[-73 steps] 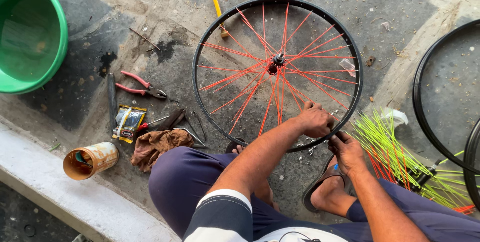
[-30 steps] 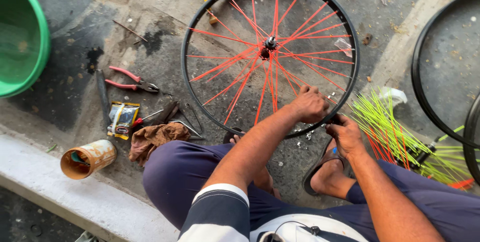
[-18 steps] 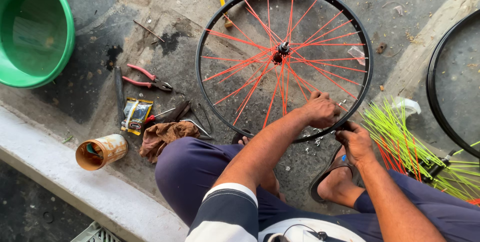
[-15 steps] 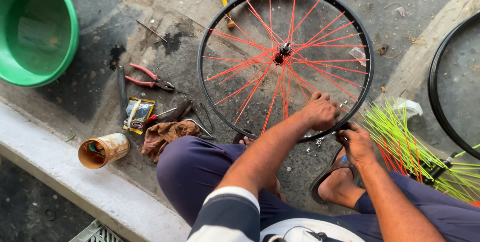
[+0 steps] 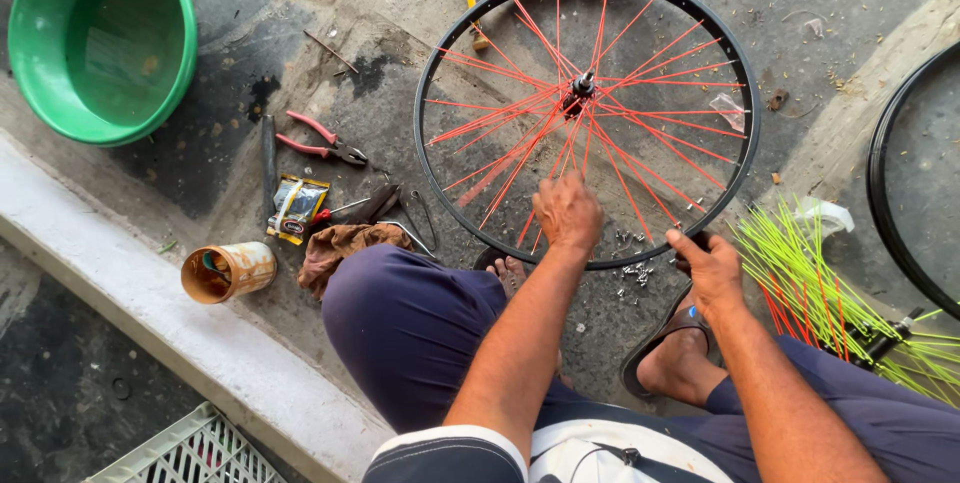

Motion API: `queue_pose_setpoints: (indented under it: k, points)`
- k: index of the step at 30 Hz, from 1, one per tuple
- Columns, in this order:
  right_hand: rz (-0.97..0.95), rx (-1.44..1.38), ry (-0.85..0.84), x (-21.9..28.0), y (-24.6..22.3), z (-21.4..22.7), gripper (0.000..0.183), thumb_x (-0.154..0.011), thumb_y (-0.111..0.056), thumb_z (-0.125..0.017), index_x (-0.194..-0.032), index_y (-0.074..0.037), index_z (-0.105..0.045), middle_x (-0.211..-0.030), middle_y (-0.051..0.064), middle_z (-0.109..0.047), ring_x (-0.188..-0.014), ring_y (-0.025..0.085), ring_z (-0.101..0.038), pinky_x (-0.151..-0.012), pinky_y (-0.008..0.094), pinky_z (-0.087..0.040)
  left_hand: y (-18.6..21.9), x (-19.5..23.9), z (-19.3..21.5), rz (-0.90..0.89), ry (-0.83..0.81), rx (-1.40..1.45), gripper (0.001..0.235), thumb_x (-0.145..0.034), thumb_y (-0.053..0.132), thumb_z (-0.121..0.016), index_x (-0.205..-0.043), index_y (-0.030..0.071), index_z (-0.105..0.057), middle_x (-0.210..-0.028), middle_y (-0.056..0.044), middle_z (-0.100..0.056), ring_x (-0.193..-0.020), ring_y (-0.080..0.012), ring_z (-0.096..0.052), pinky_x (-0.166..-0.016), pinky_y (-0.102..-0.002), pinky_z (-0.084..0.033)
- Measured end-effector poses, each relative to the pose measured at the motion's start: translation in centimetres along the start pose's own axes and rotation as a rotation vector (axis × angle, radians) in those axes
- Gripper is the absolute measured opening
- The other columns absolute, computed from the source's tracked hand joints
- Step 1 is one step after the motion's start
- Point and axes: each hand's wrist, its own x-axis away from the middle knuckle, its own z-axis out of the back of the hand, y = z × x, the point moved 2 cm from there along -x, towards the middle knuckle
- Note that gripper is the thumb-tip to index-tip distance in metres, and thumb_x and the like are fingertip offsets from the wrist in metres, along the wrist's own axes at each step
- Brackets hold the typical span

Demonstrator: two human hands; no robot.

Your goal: The person sits on the ground and laces orange spokes into a bicycle wheel rim, threading each spoke through the rim holes and securing them with nipples. The person rotates the wheel to access different sections and continues lacing spokes around the circumference.

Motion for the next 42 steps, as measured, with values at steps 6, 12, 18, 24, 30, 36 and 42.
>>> queue_pose_setpoints:
  k: [6, 12, 18, 24, 30, 36, 42]
  points:
    - [0.025, 0.050, 0.010, 0.5, -1.1, -0.4, 0.038, -0.080, -0.031, -0.087, -0.100, -0.002, -0.071, -0.088, 0.002, -0.069, -0.073, 0.011, -0.062, -0.065, 0.026, -0.051, 1.8, 1.4, 0.7, -0.117, -0.033, 0.165, 0.020, -0.085, 0.023, -0.066, -0.095, 0.006, -0.067, -0.112, -0.015, -0.065, -0.119, -0.0397, -0.053, -0.098, -0.052, -0.044]
    - [0.035, 0.129, 0.011, 0.3, -0.8, -0.5, 0.036, -0.080, -0.028, -0.087, -0.097, -0.001, -0.072, -0.087, 0.002, -0.071, -0.074, 0.010, -0.063, -0.064, 0.027, -0.052, 0.1, 3.2, -1.9, 0.071, -0.535, 0.151, 0.035, -0.088, 0.022, -0.065, -0.119, 0.005, -0.063, -0.123, -0.019, -0.063, -0.117, -0.0451, -0.055, -0.099, -0.051, -0.045]
    - [0.018, 0.053, -0.038, -2.0, 0.7, 1.4, 0.033, -0.081, -0.025, -0.088, -0.099, -0.002, -0.072, -0.086, 0.000, -0.068, -0.070, 0.010, -0.056, -0.062, 0.026, -0.046, -0.9, 5.0, -5.3, 0.077, -0.762, 0.452, 0.042, -0.088, 0.030, -0.071, -0.119, 0.005, -0.059, -0.108, -0.021, -0.073, -0.105, -0.0370, -0.070, -0.091, -0.046, -0.052]
    - [0.111, 0.291, 0.115, -2.1, 0.5, 2.2, 0.034, -0.088, -0.031, -0.086, -0.102, -0.001, -0.079, -0.086, 0.002, -0.067, -0.073, 0.012, -0.055, -0.064, 0.032, -0.043, 0.2, 7.0, -7.9, 0.078, -0.668, 0.438, 0.038, -0.088, 0.029, -0.072, -0.115, 0.005, -0.058, -0.109, -0.023, -0.071, -0.105, -0.0405, -0.068, -0.089, -0.048, -0.053]
    - [0.402, 0.693, 0.346, -2.4, -6.5, -1.4, 0.042, -0.106, -0.047, -0.073, -0.101, -0.006, -0.078, -0.078, 0.016, -0.069, -0.070, 0.030, -0.063, -0.069, 0.044, -0.047, 1.8, 7.5, -10.9, 0.122, -0.632, 0.426, 0.040, -0.092, 0.028, -0.068, -0.121, 0.004, -0.054, -0.112, -0.026, -0.069, -0.108, -0.0452, -0.066, -0.092, -0.053, -0.052]
    - [0.720, 0.940, 0.137, -7.8, -15.0, -16.0, 0.037, -0.104, -0.048, -0.058, -0.111, -0.016, -0.074, -0.088, 0.014, -0.074, -0.082, 0.042, -0.069, -0.069, 0.053, -0.052, 2.6, 7.8, -10.3, 0.127, -0.627, 0.459, 0.041, -0.093, 0.027, -0.067, -0.122, 0.000, -0.054, -0.111, -0.030, -0.069, -0.109, -0.0480, -0.066, -0.094, -0.057, -0.049]
    - [0.622, 1.377, -0.060, -11.1, -16.5, -22.5, 0.037, -0.110, -0.043, -0.051, -0.097, -0.015, -0.071, -0.082, 0.013, -0.072, -0.078, 0.035, -0.071, -0.068, 0.051, -0.057, 3.6, 6.7, -7.7, 0.225, -0.737, 0.494, 0.063, -0.092, 0.041, -0.070, -0.133, -0.003, -0.049, -0.120, -0.035, -0.065, -0.115, -0.0519, -0.062, -0.098, -0.057, -0.047]
